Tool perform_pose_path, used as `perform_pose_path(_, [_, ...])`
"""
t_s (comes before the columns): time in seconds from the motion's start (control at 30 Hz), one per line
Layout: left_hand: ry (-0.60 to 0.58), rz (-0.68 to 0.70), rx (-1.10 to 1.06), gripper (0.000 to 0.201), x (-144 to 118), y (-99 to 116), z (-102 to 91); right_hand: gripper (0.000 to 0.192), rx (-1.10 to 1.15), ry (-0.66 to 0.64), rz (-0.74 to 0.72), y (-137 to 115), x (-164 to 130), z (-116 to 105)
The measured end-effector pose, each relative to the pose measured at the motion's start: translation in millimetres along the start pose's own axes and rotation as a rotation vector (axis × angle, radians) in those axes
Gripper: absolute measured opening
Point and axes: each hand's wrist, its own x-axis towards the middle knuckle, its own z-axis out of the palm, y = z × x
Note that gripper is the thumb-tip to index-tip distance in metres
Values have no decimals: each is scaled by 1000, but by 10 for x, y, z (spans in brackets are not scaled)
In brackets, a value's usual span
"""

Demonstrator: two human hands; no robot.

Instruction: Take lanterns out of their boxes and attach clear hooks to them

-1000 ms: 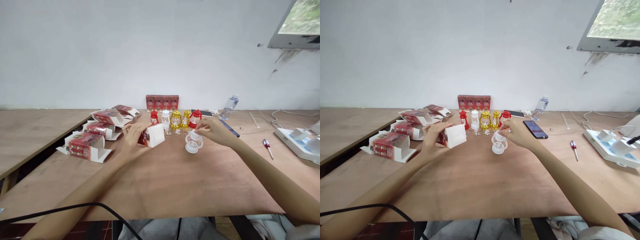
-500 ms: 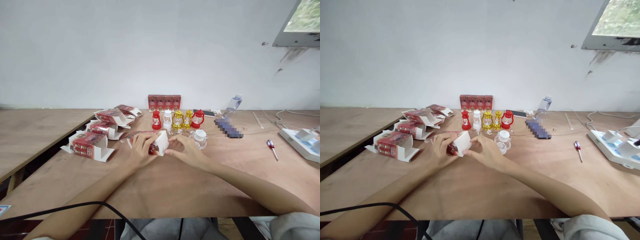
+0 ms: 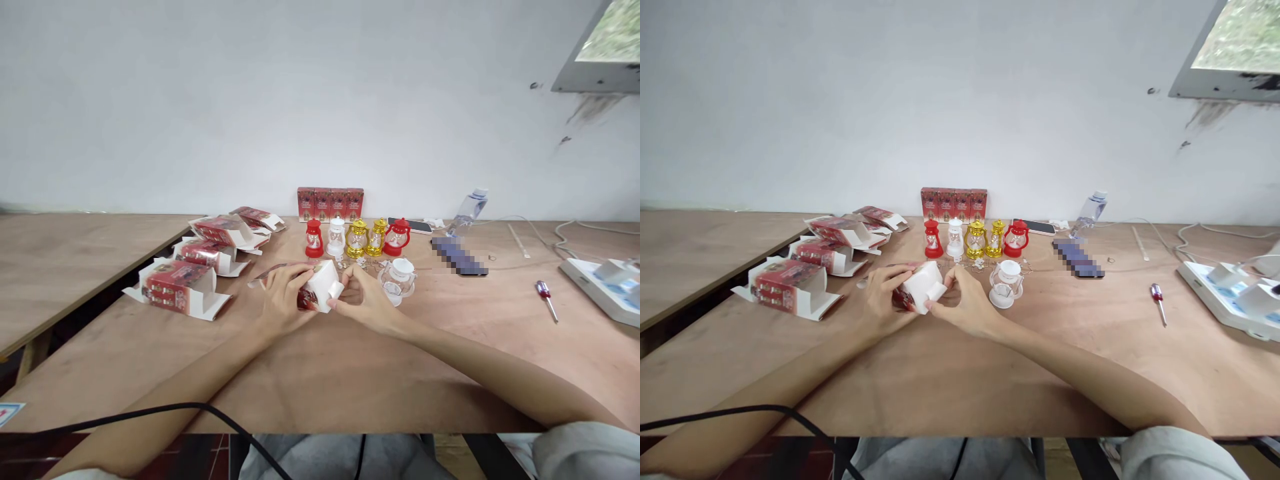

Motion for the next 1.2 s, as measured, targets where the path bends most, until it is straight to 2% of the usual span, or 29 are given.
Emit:
perform_pose_path(0.17, [47, -82, -37, 52, 12, 0, -11, 29, 77, 50, -138, 4, -40, 34])
perform_pose_path(0.27, [42, -102, -8, 51, 8, -24, -18, 22, 31, 46, -190, -5, -53, 12])
perform_pose_path(0.37, [15, -40, 39, 48, -11, -55, -20, 18, -120, 22, -214, -27, -64, -7])
perform_pose_path(0.47, [17, 33, 103, 43, -37, -81, -11, 31, -243, 52, -274, -51, -82, 0])
perform_pose_path(0.53, [16, 57, 135, 42, -48, -92, 0, 33, -311, 84, -305, -63, -93, 11])
perform_pose_path(0.67, [14, 111, 151, 41, -41, -87, 13, 27, -448, 114, -331, -55, -99, 18])
perform_pose_path(0.77, [13, 117, 142, 39, -24, -70, 8, 15, -536, 102, -342, -18, -94, 15])
perform_pose_path(0.83, [24, 100, 144, 38, -18, -64, -1, 11, -542, 102, -366, 7, -91, 10])
perform_pose_path(0.97, [39, 63, 147, 40, -23, -59, -14, 16, -487, 135, -458, 22, -82, -9])
perform_pose_path(1.1, [36, 39, 102, 51, -32, -45, 1, 20, -452, 77, -532, 34, -84, -9])
perform_pose_path(1.2, [4, 23, 107, 58, -31, -40, 10, 25, -442, 95, -544, 75, -111, 32])
